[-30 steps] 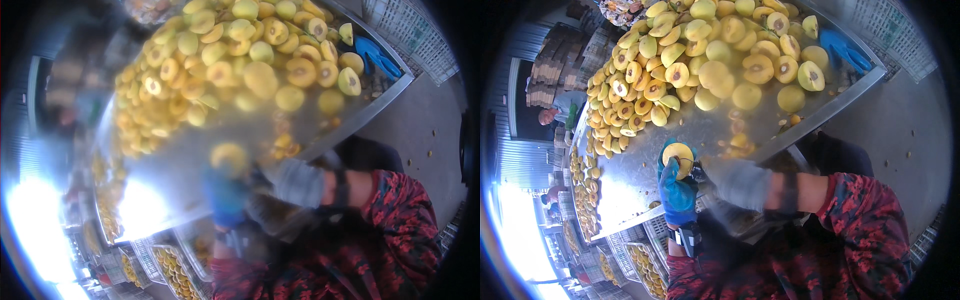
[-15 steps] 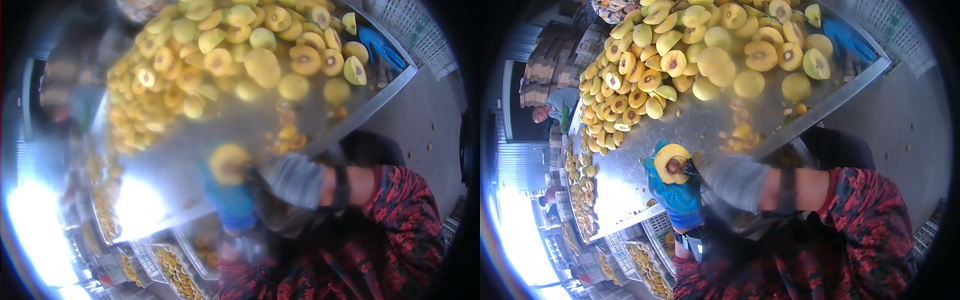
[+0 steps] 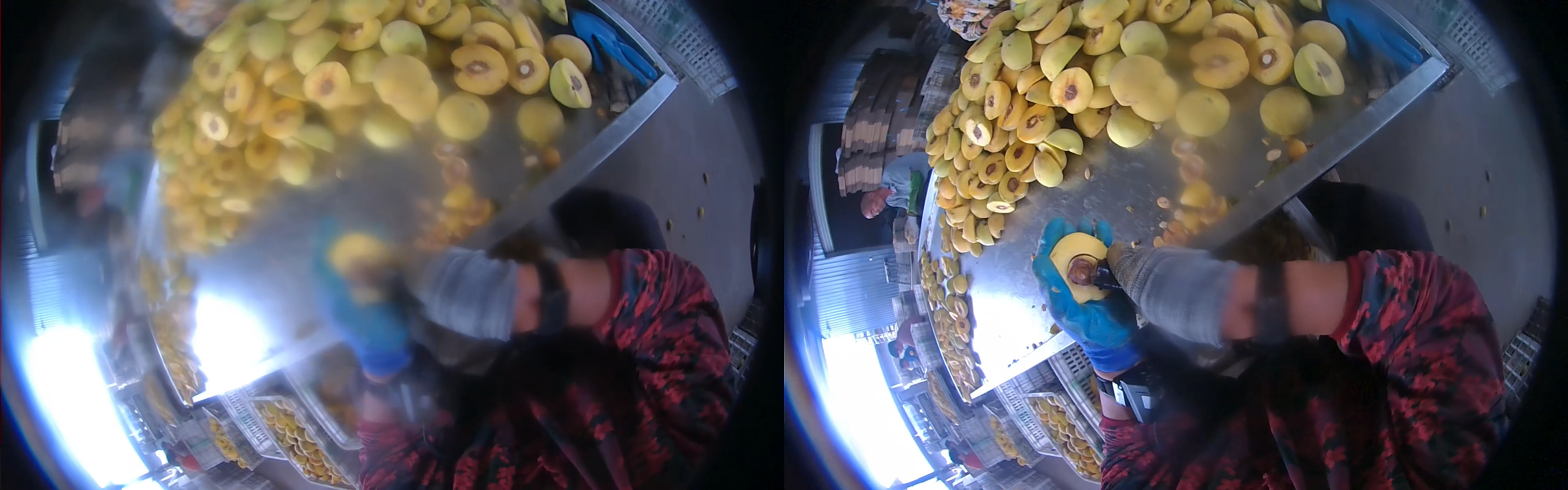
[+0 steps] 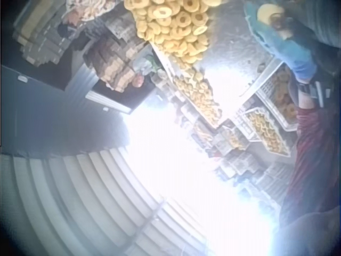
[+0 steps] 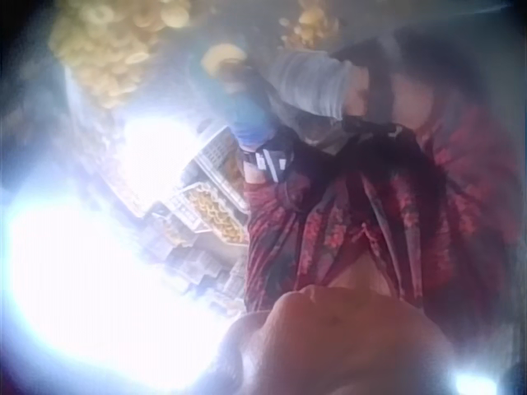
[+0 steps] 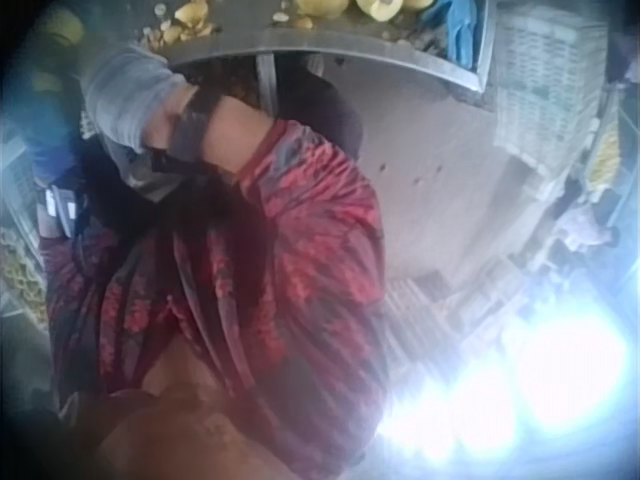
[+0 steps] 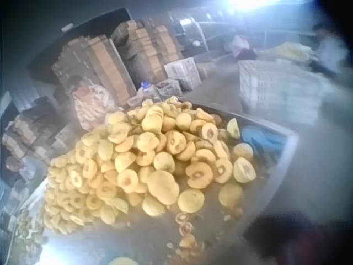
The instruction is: The person handles apricot halves on a metal tray by hand, removing pits and debris and dropping them into a crate below while moving the fruit across the tray surface.
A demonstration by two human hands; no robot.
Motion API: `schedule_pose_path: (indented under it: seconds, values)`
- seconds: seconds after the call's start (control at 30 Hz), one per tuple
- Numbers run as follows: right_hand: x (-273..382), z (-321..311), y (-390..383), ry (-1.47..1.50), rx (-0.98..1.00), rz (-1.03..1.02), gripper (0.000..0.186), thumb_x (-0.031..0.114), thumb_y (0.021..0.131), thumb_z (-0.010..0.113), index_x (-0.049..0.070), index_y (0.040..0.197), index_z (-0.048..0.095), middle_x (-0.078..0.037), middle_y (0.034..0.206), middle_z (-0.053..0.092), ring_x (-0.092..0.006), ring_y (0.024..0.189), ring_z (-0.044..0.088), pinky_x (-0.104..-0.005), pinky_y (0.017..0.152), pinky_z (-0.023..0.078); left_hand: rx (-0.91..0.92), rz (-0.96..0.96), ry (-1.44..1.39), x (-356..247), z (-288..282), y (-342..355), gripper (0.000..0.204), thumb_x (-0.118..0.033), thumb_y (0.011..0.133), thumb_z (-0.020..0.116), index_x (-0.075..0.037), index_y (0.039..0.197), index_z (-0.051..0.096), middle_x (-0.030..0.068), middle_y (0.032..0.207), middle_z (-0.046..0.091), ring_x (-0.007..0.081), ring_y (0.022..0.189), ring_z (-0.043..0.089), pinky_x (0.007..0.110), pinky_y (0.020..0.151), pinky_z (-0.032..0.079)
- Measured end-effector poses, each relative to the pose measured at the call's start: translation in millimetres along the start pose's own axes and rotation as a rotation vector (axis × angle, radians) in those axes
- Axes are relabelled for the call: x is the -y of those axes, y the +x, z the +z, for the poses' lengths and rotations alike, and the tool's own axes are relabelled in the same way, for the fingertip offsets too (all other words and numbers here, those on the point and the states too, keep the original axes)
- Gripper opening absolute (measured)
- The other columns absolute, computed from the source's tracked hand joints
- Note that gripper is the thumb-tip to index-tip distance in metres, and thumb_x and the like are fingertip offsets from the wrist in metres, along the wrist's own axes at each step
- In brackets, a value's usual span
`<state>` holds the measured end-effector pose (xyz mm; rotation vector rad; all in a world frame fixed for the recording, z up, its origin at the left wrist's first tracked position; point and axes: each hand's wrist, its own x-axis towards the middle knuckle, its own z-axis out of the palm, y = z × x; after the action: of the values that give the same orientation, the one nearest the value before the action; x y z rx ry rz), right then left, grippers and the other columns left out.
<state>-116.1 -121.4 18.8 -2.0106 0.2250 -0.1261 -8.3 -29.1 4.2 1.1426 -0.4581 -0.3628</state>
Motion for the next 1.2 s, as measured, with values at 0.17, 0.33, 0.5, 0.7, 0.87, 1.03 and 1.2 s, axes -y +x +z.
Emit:
schedule_pose_path:
  seconds: [0.17,0.33,0.5,0.7,0.87,1.03,1.2]
  values:
    - [-2,9,2,-0.001,-0.010,-0.036,0.024,0.022,0.096,0.047,0.004,0.108,0.058,-0.017,0.092,0.063,-0.0320,0.088,0.064,-0.0394,0.078,0.049,-0.037,0.027,0.295,-11,10,-8,0.056,-0.045,0.098,0.048,0.005,0.123,0.053,0.0187,0.113,0.059,0.0296,0.102,0.060,0.044,0.093,0.052]
    - [-6,20,4,-0.053,-0.040,-0.096,0.025,0.022,0.096,0.047,0.005,0.109,0.058,-0.017,0.094,0.062,-0.0313,0.089,0.063,-0.0387,0.080,0.048,-0.041,0.054,0.112,-8,2,-3,0.057,-0.046,0.098,0.046,0.005,0.121,0.054,0.0191,0.112,0.060,0.0320,0.103,0.061,0.043,0.090,0.053]
    - [-14,39,-1,-0.299,-0.132,-0.243,0.026,0.023,0.096,0.048,0.005,0.110,0.058,-0.017,0.095,0.061,-0.0306,0.090,0.061,-0.0380,0.083,0.047,0.122,-0.007,0.065,-14,-4,-6,0.057,-0.047,0.098,0.046,0.005,0.121,0.055,0.0189,0.110,0.061,0.0322,0.098,0.063,0.045,0.086,0.055]
    - [-33,73,-17,-0.991,-0.546,-0.504,0.027,0.024,0.096,0.048,0.005,0.112,0.058,-0.017,0.096,0.060,-0.0297,0.092,0.060,-0.0371,0.086,0.046,0.110,-0.173,0.137,-14,-9,0,0.057,-0.047,0.096,0.047,0.005,0.118,0.056,0.0197,0.104,0.063,0.0318,0.091,0.065,0.045,0.079,0.057]
    - [-35,77,-13,-1.095,-0.504,-0.525,0.026,0.024,0.096,0.049,0.006,0.112,0.058,-0.016,0.098,0.059,-0.0280,0.094,0.059,-0.0369,0.088,0.045,0.325,-0.255,0.190,-12,-21,2,0.046,-0.040,0.094,0.053,0.002,0.111,0.059,0.0220,0.098,0.065,0.0322,0.083,0.065,0.043,0.072,0.056]
    - [-12,32,-21,0.143,0.315,0.053,0.021,0.022,0.096,0.051,0.005,0.108,0.057,-0.011,0.088,0.061,-0.0219,0.078,0.061,-0.0355,0.075,0.051,0.393,-0.295,0.290,-16,-22,3,0.035,-0.032,0.091,0.059,0.000,0.105,0.060,0.0234,0.095,0.065,0.0321,0.079,0.065,0.041,0.069,0.055]
    - [-9,6,-14,1.215,0.694,0.357,0.022,0.024,0.094,0.061,0.004,0.101,0.058,-0.004,0.066,0.056,-0.0131,0.052,0.054,-0.0247,0.049,0.047,0.311,-0.345,0.132,-23,-14,-6,0.033,-0.031,0.091,0.060,0.000,0.104,0.061,0.0233,0.091,0.065,0.0319,0.074,0.064,0.041,0.066,0.055]
